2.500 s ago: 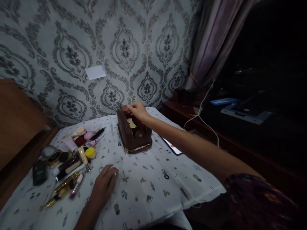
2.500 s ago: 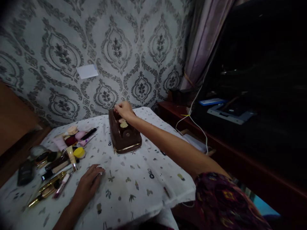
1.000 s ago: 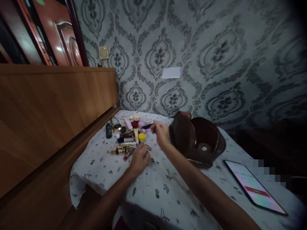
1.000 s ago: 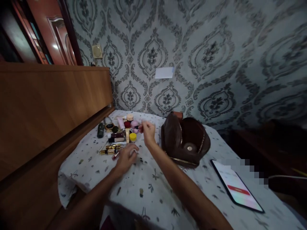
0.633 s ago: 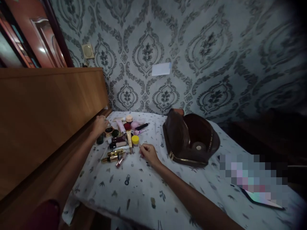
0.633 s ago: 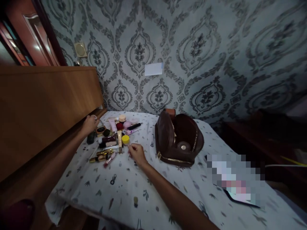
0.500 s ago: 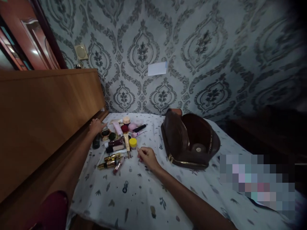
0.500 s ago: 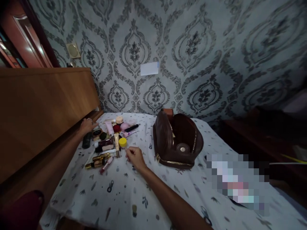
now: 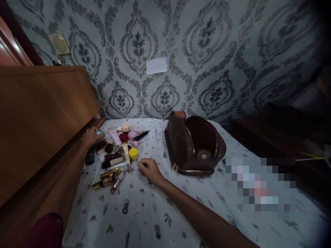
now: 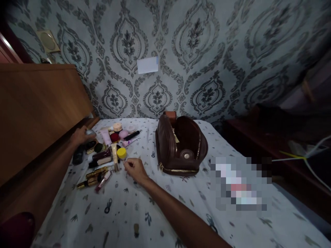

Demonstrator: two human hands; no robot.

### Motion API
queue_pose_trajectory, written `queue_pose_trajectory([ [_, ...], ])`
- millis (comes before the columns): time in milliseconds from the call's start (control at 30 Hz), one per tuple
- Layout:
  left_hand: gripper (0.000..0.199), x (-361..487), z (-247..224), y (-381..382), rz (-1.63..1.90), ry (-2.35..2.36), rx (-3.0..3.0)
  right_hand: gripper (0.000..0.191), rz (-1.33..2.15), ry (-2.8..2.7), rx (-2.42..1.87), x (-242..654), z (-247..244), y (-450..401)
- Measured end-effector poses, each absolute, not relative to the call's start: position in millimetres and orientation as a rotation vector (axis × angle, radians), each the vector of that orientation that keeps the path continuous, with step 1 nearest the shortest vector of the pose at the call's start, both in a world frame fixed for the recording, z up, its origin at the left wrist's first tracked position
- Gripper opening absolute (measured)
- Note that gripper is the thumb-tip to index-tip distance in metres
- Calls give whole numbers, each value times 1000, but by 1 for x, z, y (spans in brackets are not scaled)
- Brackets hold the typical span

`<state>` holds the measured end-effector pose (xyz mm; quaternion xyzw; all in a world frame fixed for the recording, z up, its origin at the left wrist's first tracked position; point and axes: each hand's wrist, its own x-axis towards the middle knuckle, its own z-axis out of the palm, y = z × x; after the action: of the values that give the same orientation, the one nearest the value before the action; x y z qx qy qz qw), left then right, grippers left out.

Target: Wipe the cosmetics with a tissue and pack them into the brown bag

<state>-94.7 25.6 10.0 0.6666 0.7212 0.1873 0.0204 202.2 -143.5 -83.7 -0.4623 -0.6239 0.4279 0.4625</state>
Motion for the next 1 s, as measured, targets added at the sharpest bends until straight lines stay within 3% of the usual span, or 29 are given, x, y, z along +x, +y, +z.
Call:
queue_pose_trajectory([
  [100,55,-85,20,11,752,2366,2049,38,1071,-1507,-1098,202,-85,-144],
  [267,44,-39,30,-44,1108,1840,2381,33,1150,-1356,-1017,203,-77,-145],
  [433,44,35,13,-128,895,1532,2616,53,1294,-1236,-843,212,-58,-158],
  [600,51,80,-18,-181,805,1423,2748,50,1166,-1326,-850,233,-53,-180],
  [733,55,67,-38,-202,867,1282,2762,50,1167,-1294,-1014,251,-67,-194],
  [867,27,19,-34,-214,994,1365,2720,52,1080,-1185,-1043,261,-87,-199],
  [1000,26,-26,-28,-225,994,1562,2748,51,1022,-1173,-1052,263,-93,-204],
])
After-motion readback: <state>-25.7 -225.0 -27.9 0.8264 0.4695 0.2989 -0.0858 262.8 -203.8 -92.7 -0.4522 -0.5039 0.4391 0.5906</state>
